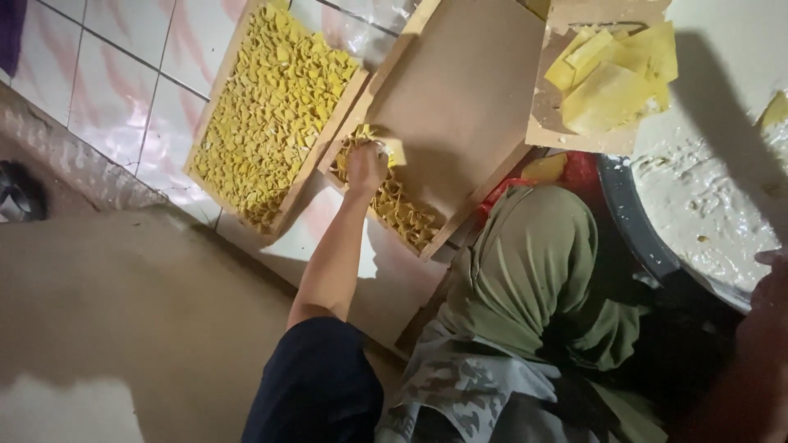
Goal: The person repeatedly picks up yellow rectangular food items, dips them into a white batter using a fork, and places the coated pieces into wooden trays. The process is continuous and repetitive throughout the clip.
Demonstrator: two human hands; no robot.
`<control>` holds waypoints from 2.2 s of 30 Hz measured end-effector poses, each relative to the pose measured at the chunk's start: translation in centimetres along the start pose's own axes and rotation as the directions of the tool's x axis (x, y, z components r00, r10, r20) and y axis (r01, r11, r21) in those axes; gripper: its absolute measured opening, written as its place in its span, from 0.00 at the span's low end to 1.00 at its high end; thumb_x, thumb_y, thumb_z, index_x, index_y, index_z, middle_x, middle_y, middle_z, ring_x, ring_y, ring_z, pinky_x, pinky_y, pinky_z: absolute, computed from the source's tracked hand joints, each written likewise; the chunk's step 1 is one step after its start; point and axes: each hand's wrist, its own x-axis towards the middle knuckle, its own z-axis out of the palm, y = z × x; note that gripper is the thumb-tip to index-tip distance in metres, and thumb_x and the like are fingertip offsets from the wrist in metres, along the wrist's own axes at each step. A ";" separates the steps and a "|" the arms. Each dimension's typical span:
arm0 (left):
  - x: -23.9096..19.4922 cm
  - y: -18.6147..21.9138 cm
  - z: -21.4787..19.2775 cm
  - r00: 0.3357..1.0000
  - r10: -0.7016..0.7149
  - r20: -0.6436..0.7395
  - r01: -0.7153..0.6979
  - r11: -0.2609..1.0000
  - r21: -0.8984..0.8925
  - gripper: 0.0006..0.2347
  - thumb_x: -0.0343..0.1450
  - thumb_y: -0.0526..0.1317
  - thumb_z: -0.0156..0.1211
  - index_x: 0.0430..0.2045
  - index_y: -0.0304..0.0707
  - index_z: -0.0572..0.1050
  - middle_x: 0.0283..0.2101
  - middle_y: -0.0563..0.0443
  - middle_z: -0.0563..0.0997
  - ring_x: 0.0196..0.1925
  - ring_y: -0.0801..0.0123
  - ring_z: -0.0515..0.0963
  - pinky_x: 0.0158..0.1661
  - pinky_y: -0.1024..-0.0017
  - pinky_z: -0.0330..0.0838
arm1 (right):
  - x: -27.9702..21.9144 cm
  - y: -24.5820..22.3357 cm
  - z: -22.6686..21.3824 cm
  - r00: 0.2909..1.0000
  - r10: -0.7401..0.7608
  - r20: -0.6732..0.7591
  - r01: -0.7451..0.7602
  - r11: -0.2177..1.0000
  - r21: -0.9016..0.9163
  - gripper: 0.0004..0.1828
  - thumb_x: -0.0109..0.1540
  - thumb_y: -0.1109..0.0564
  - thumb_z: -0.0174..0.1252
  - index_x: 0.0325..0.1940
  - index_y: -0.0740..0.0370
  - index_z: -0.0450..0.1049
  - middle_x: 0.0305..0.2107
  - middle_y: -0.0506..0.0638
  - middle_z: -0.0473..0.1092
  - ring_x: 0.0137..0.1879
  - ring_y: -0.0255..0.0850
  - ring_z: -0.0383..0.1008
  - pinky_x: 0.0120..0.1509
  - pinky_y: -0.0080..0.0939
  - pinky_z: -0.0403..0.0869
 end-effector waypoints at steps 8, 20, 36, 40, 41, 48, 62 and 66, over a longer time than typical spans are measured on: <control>-0.1 -0.3 -0.2 0.994 0.071 0.081 -0.093 0.948 0.304 0.14 0.72 0.45 0.51 0.45 0.47 0.84 0.43 0.49 0.87 0.59 0.66 0.79 0.72 0.59 0.49 | -3.2 -17.2 2.0 0.967 0.162 -0.197 -0.134 0.980 0.149 0.11 0.75 0.55 0.61 0.40 0.44 0.69 0.23 0.35 0.57 0.30 0.24 0.53 0.35 0.32 0.52; -6.5 33.7 -14.3 0.852 0.519 0.069 -0.500 0.846 -0.187 0.21 0.75 0.52 0.50 0.64 0.55 0.69 0.54 0.51 0.80 0.58 0.63 0.75 0.50 0.61 0.77 | -3.5 -19.5 2.2 0.961 -0.157 -0.227 0.197 0.966 0.168 0.10 0.73 0.64 0.67 0.42 0.62 0.72 0.31 0.42 0.65 0.34 0.27 0.58 0.33 0.33 0.55; -6.1 31.5 -14.5 0.885 0.394 -0.248 -0.455 0.622 -0.637 0.13 0.75 0.48 0.49 0.27 0.50 0.81 0.35 0.60 0.87 0.49 0.71 0.84 0.52 0.67 0.77 | -3.2 -21.5 2.0 0.993 -0.109 -0.043 0.117 0.882 0.457 0.08 0.76 0.58 0.50 0.59 0.58 0.68 0.30 0.45 0.70 0.25 0.27 0.56 0.27 0.29 0.57; -7.4 32.2 -16.7 0.976 -0.078 0.201 0.211 0.138 -0.968 0.07 0.75 0.36 0.56 0.45 0.38 0.75 0.43 0.47 0.81 0.36 0.68 0.79 0.30 0.76 0.74 | -2.8 -19.3 1.8 0.973 -0.227 0.030 0.185 0.856 0.483 0.17 0.72 0.66 0.46 0.65 0.57 0.64 0.38 0.48 0.67 0.35 0.33 0.61 0.36 0.35 0.61; -7.7 32.7 -17.7 0.921 -0.188 0.341 0.361 0.090 -0.928 0.13 0.76 0.39 0.54 0.53 0.39 0.75 0.50 0.44 0.81 0.39 0.66 0.78 0.27 0.78 0.69 | -2.8 -19.5 1.5 0.947 -0.314 0.068 0.282 0.914 0.292 0.23 0.68 0.71 0.46 0.67 0.59 0.64 0.42 0.49 0.71 0.37 0.34 0.66 0.37 0.36 0.66; -7.0 30.3 -15.2 0.954 0.214 0.212 0.169 0.205 -0.964 0.09 0.69 0.37 0.66 0.40 0.38 0.76 0.35 0.44 0.84 0.32 0.66 0.85 0.25 0.79 0.66 | -0.7 -22.0 1.8 0.943 -0.157 0.294 0.287 0.829 -0.480 0.19 0.62 0.58 0.56 0.56 0.52 0.81 0.37 0.60 0.79 0.37 0.66 0.79 0.40 0.63 0.76; -7.3 30.5 -14.8 0.979 0.074 0.190 0.181 0.114 -0.977 0.07 0.70 0.38 0.66 0.37 0.35 0.78 0.35 0.41 0.84 0.36 0.59 0.88 0.37 0.61 0.83 | 0.2 -23.7 4.4 0.889 -0.009 0.457 0.314 0.740 -0.596 0.22 0.60 0.62 0.57 0.58 0.55 0.80 0.41 0.60 0.78 0.44 0.58 0.82 0.46 0.55 0.82; -6.8 30.6 -13.9 0.982 0.051 0.183 0.166 0.239 -0.957 0.09 0.72 0.42 0.64 0.38 0.35 0.78 0.36 0.41 0.85 0.35 0.61 0.87 0.35 0.69 0.81 | 0.4 -22.2 6.4 0.885 0.169 0.434 0.139 0.794 -0.592 0.21 0.56 0.57 0.62 0.54 0.52 0.82 0.35 0.61 0.79 0.41 0.63 0.82 0.43 0.60 0.81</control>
